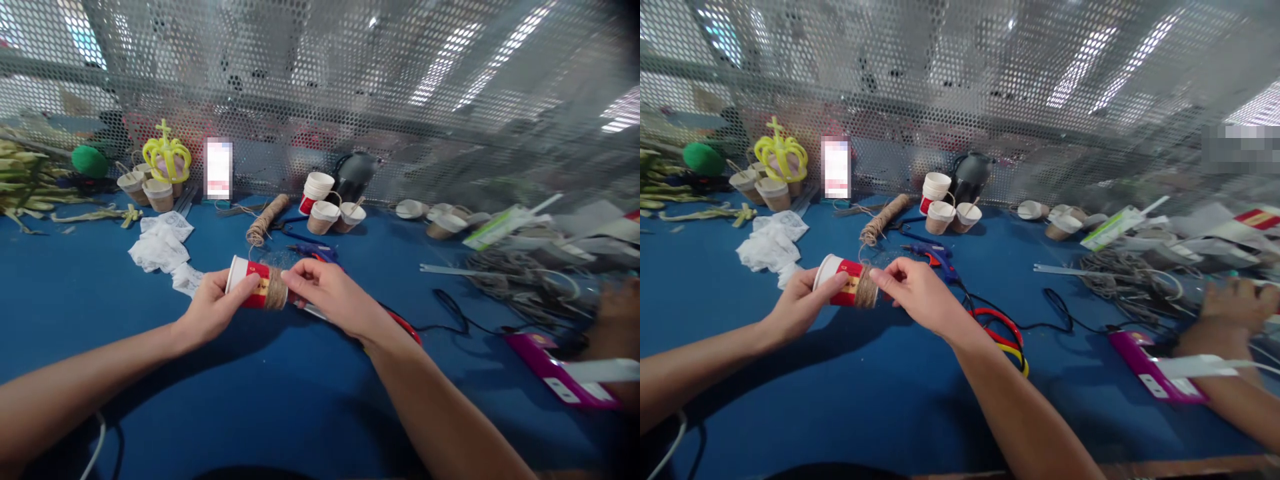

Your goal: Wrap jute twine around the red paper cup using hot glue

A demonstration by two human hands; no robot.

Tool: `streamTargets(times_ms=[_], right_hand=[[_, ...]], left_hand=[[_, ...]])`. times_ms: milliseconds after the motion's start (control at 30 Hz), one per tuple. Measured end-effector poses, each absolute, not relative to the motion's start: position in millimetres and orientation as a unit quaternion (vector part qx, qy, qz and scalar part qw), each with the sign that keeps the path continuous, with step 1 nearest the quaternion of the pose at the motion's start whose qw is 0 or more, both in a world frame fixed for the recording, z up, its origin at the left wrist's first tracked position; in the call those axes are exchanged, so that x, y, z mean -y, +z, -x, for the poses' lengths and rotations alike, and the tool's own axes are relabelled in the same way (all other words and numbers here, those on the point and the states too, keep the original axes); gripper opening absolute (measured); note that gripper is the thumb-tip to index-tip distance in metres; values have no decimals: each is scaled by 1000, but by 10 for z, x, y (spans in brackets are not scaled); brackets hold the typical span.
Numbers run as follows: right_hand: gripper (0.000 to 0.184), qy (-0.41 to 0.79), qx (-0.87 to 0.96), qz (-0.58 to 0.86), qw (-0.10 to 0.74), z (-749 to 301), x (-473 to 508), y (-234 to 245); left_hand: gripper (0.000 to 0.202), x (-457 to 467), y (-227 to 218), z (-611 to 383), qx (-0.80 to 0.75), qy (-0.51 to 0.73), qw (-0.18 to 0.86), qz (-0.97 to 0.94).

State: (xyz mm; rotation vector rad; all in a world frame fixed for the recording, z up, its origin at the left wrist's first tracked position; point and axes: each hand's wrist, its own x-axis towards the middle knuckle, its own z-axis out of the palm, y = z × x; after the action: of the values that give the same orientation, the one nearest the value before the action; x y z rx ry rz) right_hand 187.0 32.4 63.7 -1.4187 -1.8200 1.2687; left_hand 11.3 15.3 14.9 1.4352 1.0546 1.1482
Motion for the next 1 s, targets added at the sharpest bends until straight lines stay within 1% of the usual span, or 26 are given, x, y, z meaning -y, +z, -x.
streamTargets(times_ms=[67, 167, 200, 267, 333, 367, 433, 500, 567, 667, 800, 900, 933, 1000], right_hand=[[24, 522, 641, 503, 252, -1878, -313, 583], [22, 565, 604, 479, 294, -1900, -273, 481], [22, 554, 609, 478, 306, -1907, -251, 455], [21, 495, 649, 484, 315, -1914, -199, 419], [19, 419, 706, 482, 306, -1911, -146, 395], [19, 387, 731, 476, 300, -1906, -124, 383], [18, 348, 764, 459, 292, -1895, -99, 349], [18, 332, 780, 450, 281, -1886, -95, 304], [17, 315, 794, 446, 269, -1878, -101, 259], [15, 283, 819, 431, 251, -1868, -101, 217], [5, 283, 821, 436, 237, -1898, -108, 265], [12, 281, 761, 512, 283, -2016, -197, 378], [15, 267, 737, 546, 294, -2078, -253, 417], [23, 202, 702, 621, 284, -2223, -399, 473]], left_hand=[[28, -152, 159, -102, -415, 458, 478, -624], [25, -170, 175, -84, -395, 422, 482, -658], [24, -185, 180, -83, -394, 414, 506, -646], [25, -226, 189, -88, -389, 410, 589, -577], [27, -267, 198, -98, -375, 410, 685, -472], [27, -283, 202, -102, -377, 400, 716, -429], [26, -301, 208, -107, -386, 379, 752, -376], [25, -301, 207, -109, -392, 362, 761, -368], [25, -292, 193, -109, -401, 358, 751, -383], [27, -286, 150, -107, -441, 365, 701, -425], [30, -311, 73, -94, -486, 365, 621, -495], [33, -337, 35, -85, -508, 353, 570, -541], [33, -344, 28, -83, -510, 351, 556, -555], [34, -353, 18, -80, -513, 347, 531, -578]])
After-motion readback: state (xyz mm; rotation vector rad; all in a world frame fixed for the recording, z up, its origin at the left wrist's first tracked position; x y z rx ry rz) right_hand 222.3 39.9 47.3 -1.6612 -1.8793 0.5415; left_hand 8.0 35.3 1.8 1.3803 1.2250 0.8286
